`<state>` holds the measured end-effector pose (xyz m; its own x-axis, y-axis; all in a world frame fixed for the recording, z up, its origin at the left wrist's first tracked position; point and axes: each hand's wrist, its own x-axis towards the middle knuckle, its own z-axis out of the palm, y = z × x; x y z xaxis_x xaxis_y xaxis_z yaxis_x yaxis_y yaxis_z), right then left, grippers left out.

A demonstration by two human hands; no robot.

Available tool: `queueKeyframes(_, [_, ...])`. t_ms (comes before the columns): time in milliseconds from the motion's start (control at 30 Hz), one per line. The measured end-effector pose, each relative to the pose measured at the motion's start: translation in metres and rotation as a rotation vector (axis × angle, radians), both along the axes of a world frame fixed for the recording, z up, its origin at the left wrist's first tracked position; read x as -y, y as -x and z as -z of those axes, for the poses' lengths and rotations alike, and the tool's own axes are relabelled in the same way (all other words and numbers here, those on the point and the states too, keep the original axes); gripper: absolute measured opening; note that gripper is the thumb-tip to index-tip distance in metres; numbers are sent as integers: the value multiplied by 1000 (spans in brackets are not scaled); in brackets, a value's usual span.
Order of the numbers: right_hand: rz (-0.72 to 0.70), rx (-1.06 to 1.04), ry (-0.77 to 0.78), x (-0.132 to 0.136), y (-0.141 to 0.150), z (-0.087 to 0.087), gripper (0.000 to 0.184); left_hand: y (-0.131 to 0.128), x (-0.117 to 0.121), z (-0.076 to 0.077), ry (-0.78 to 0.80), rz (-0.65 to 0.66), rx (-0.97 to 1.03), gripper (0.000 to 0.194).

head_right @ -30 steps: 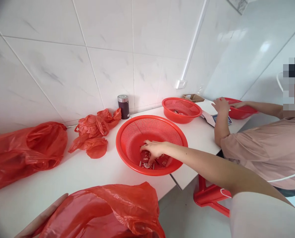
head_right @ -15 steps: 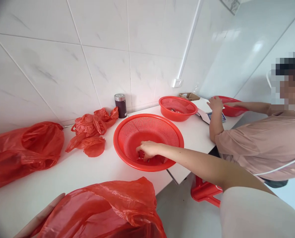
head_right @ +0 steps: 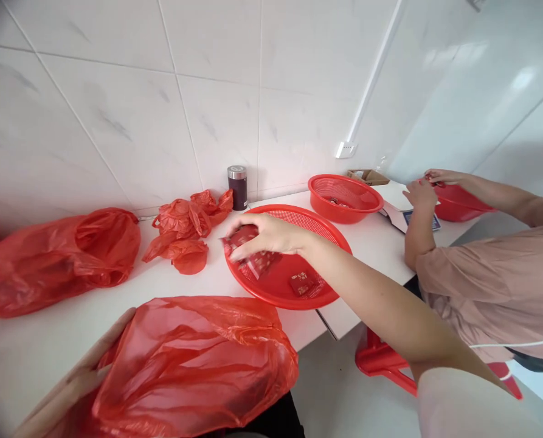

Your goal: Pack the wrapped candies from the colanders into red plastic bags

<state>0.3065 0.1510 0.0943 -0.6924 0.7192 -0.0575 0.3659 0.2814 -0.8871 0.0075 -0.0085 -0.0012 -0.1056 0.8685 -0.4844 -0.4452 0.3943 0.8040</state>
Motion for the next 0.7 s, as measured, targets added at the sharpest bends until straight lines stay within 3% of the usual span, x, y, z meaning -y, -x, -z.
queueKeyframes(67, [-220, -25, 18, 29, 32, -7, 37, -11, 0, -8, -25, -14, 14, 70])
queueKeyframes(133, [-391, 171, -115, 52, 62, 5, 31, -19, 0, -15, -43, -4, 13, 73])
queueKeyframes(233, [-382, 540, -409, 69, 93, 41, 39, -22, 1, -19, -49, 35, 8, 74])
queueKeyframes(300, [-352, 591, -489, 68, 98, 53, 54, -17, 1, -15, -62, 27, -11, 73])
queueKeyframes(400, [-340, 346, -421, 55, 83, 38, 53, -4, 1, -5, -113, -42, -82, 75])
queueKeyframes(500, [-78, 264, -382, 34, 45, 14, 33, 9, 5, 6, -130, -117, -185, 86])
queueKeyframes(600, [172, 681, -400, 13, -2, 24, 43, 13, 13, 13, -113, -123, -318, 95])
queueKeyframes(667, [226, 1035, -215, 4, -30, 51, 69, 11, 21, 17, -94, -131, -397, 98])
queueKeyframes(700, [210, 1111, -140, 0, -41, 65, 73, 10, 25, 20, -77, -146, -425, 99])
